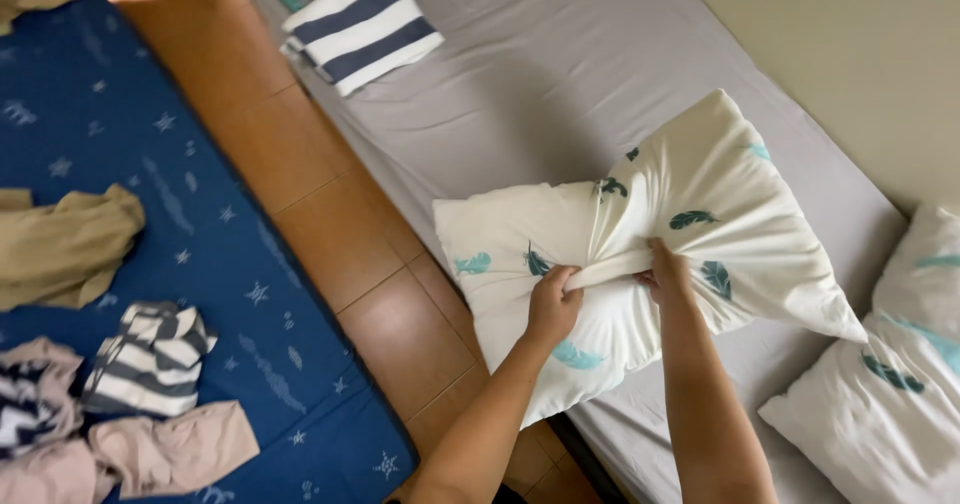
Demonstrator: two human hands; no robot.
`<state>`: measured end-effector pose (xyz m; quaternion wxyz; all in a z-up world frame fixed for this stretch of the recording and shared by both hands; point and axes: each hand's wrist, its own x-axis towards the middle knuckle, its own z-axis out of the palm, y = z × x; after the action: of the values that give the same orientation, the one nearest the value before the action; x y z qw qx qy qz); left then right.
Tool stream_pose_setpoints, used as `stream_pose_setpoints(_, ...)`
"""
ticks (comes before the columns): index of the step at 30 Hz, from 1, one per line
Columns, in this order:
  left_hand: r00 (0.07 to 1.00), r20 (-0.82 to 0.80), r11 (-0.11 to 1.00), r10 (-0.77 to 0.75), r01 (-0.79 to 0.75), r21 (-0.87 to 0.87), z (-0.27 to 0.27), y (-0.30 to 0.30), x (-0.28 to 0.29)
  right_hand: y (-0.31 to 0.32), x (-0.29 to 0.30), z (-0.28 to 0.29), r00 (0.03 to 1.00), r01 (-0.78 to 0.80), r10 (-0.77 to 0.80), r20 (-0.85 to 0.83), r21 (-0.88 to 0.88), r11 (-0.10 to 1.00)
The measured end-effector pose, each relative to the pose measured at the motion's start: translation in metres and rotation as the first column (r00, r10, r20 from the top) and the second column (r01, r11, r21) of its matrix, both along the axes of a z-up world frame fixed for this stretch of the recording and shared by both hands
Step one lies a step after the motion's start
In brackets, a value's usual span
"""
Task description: The person folds a blue patterned pillowcase on a bed, then folds a white pillowcase with feather patterns. They also fold a light pink cloth and place it on a stack of bedding on a blue mat on the floor.
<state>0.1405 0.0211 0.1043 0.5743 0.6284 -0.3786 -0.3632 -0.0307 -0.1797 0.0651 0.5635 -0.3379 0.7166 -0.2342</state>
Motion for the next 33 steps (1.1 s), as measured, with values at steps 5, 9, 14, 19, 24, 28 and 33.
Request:
stream_pose_setpoints(5,0.994,-0.031,0.992,0.107,-0.109,-0.065,0.062,0.063,0.029,0.090,0.028,0.057,0.980,0.117,-0.061,0.192,-0.294,0.949)
stream_pose_setpoints(9,0.916,-0.362,0.984,0.175,-0.166,0.057,0.140,0.140,0.053,0.163,0.063,0.099,0.977,0.122,-0.010,0.212,-0.521,0.845)
stream_pose_setpoints(14,0.884,-0.397,0.951,0.247,-0.301,-0.078,0.147,0.242,0.079,0.274,0.119,0.172,0.897,0.107,0.098,0.432,-0.428,0.897)
stream_pose_setpoints(19,0.905,-0.246,0.923,0.347,-0.376,-0.085,0.163,0.353,0.103,0.359,0.150,0.178,0.732,-0.105,0.219,0.645,-0.210,0.972)
stream_pose_setpoints(24,0.847,-0.195,0.860,0.494,-0.509,-0.033,0.191,0.465,0.117,0.451,0.181,0.192,0.642,-0.221,0.013,0.767,0.169,0.961)
stream_pose_setpoints(28,0.780,-0.276,0.797,0.561,-0.599,-0.073,0.203,0.546,0.114,0.522,0.199,0.220,0.618,-0.329,-0.017,0.786,0.279,0.902)
stream_pose_setpoints(33,0.718,-0.137,0.718,0.683,-0.694,-0.061,0.240,0.628,0.089,0.591,0.216,0.249,0.626,-0.480,0.059,0.777,0.325,0.815)
